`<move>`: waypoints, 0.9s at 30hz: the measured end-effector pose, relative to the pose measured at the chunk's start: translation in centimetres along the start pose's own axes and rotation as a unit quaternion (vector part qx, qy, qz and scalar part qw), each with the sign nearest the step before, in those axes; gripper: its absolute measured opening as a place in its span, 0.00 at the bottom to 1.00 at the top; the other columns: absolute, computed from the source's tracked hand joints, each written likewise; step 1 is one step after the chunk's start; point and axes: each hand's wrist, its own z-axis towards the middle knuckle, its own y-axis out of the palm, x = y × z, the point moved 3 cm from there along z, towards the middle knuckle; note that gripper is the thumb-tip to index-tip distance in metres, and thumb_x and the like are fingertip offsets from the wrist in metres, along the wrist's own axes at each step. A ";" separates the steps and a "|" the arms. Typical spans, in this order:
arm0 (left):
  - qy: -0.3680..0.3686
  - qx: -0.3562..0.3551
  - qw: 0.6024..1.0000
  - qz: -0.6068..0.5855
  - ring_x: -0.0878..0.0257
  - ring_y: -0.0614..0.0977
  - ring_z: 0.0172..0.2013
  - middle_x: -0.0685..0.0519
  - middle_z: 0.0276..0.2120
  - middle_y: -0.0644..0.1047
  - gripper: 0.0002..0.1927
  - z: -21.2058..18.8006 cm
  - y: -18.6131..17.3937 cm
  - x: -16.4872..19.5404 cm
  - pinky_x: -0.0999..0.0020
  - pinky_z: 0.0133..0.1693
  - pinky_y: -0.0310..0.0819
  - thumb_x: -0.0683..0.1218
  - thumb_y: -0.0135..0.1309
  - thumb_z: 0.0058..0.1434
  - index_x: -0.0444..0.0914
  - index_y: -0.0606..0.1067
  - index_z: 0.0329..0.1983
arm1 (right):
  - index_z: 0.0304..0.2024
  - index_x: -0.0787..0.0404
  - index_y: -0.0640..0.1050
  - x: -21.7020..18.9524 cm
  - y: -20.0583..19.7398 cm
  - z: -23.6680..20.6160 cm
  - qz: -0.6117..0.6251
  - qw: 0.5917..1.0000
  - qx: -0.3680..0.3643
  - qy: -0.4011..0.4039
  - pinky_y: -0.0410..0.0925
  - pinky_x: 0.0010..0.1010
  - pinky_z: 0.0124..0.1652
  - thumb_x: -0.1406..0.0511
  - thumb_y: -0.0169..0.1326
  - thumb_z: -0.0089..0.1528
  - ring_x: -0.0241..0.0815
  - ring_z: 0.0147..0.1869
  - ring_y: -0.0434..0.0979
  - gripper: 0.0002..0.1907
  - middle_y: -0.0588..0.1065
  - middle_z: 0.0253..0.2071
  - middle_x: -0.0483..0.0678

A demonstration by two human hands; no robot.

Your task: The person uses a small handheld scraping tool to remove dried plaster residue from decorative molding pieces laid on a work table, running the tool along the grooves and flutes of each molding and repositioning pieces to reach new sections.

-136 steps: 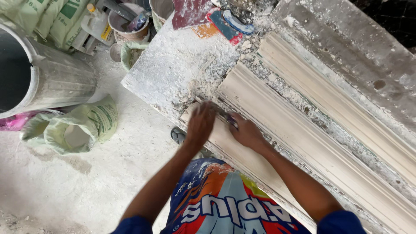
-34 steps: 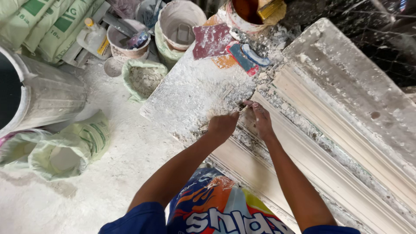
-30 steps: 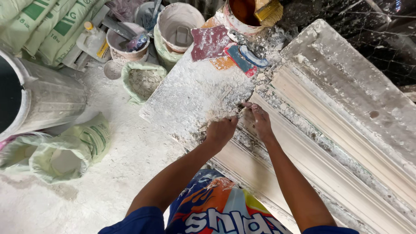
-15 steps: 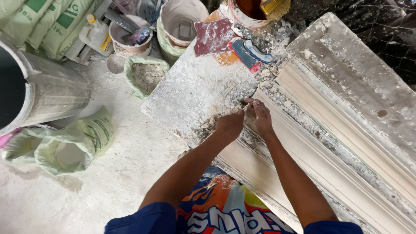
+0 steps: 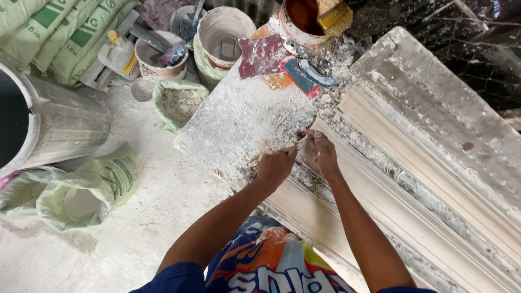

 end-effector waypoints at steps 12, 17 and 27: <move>-0.056 -0.110 0.990 -0.069 0.52 0.87 0.35 0.47 0.35 0.82 0.11 2.4 0.3 0.9 0.55 0.31 0.82 0.44 0.49 0.66 0.38 0.68 0.50 | 0.57 0.62 0.77 0.3 0.6 0.0 -0.105 0.993 0.028 -0.050 0.64 0.31 0.62 0.55 0.37 0.75 0.37 0.59 0.73 0.23 0.77 0.56 0.47; -0.100 -0.200 0.962 -0.153 0.47 0.85 0.43 0.43 0.44 0.81 0.13 4.4 -0.9 -0.1 0.49 0.38 0.81 0.44 0.46 0.69 0.38 0.66 0.56 | 0.57 0.62 0.79 0.1 0.6 0.0 -0.110 0.993 0.022 -0.029 0.63 0.31 0.61 0.55 0.36 0.76 0.38 0.57 0.72 0.25 0.76 0.54 0.49; -0.003 -0.039 0.998 -0.041 0.49 0.86 0.30 0.43 0.33 0.82 0.15 0.4 0.8 -1.4 0.53 0.27 0.81 0.44 0.47 0.67 0.37 0.67 0.55 | 0.56 0.61 0.78 0.4 0.1 0.0 -0.057 0.998 0.040 -0.004 0.65 0.28 0.58 0.53 0.38 0.74 0.34 0.56 0.72 0.25 0.77 0.55 0.44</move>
